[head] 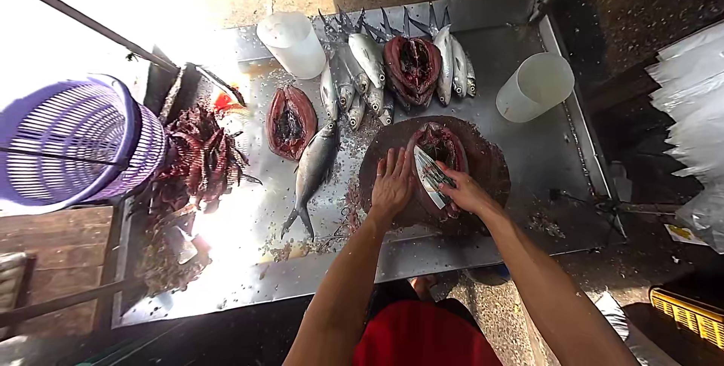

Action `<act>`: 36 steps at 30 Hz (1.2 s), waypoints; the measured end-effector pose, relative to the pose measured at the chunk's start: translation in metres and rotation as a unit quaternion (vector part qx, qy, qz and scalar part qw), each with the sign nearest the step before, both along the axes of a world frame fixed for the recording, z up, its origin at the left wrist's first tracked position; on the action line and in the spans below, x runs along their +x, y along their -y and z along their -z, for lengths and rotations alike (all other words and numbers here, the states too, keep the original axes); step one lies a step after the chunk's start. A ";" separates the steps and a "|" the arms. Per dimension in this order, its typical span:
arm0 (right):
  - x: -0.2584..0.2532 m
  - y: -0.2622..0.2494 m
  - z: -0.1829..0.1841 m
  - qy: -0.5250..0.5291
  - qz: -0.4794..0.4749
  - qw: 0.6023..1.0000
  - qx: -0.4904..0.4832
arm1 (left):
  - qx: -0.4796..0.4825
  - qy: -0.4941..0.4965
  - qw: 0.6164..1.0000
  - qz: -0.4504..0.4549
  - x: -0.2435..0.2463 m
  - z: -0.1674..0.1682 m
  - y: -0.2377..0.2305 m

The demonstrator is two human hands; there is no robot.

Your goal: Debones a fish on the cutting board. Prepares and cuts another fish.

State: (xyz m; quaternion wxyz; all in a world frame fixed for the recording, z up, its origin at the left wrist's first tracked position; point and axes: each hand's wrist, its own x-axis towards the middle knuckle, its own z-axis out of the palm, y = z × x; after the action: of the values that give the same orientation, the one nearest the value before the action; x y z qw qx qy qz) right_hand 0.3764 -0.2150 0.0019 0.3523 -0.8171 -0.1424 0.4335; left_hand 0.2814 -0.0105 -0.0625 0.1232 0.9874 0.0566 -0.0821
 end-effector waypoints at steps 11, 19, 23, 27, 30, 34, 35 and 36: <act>-0.001 -0.009 -0.009 0.031 -0.021 0.999 -0.038 | 0.001 -0.012 1.000 -0.001 0.001 -0.001 0.000; -0.004 -0.019 -0.008 0.062 -0.024 0.996 -0.052 | -0.008 0.001 1.000 -0.002 -0.001 0.002 -0.001; -0.001 -0.020 -0.010 0.052 -0.023 0.997 -0.055 | -0.004 -0.005 1.000 -0.002 0.001 0.001 -0.001; 0.000 -0.040 -0.012 0.064 0.009 0.996 -0.068 | -0.007 -0.011 1.000 -0.005 0.001 -0.001 -0.001; 0.000 -0.038 -0.020 0.073 -0.018 0.993 -0.087 | -0.009 -0.006 1.000 0.003 0.000 0.000 -0.001; 0.001 -0.028 -0.024 0.079 -0.084 0.989 -0.094 | -0.007 -0.004 1.000 0.007 0.000 0.002 -0.003; 0.002 -0.024 -0.025 0.079 -0.100 0.987 -0.097 | -0.005 -0.005 1.000 0.006 0.000 0.003 -0.002; 0.003 -0.020 -0.025 0.082 -0.116 0.985 -0.099 | -0.005 -0.005 1.000 0.005 0.001 0.003 -0.002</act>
State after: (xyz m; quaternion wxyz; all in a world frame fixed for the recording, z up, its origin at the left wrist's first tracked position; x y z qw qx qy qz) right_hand 0.3792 -0.1946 0.0270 0.2041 -0.8586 -0.2211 0.4150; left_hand 0.2822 -0.0082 -0.0654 0.1271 0.9866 0.0517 -0.0881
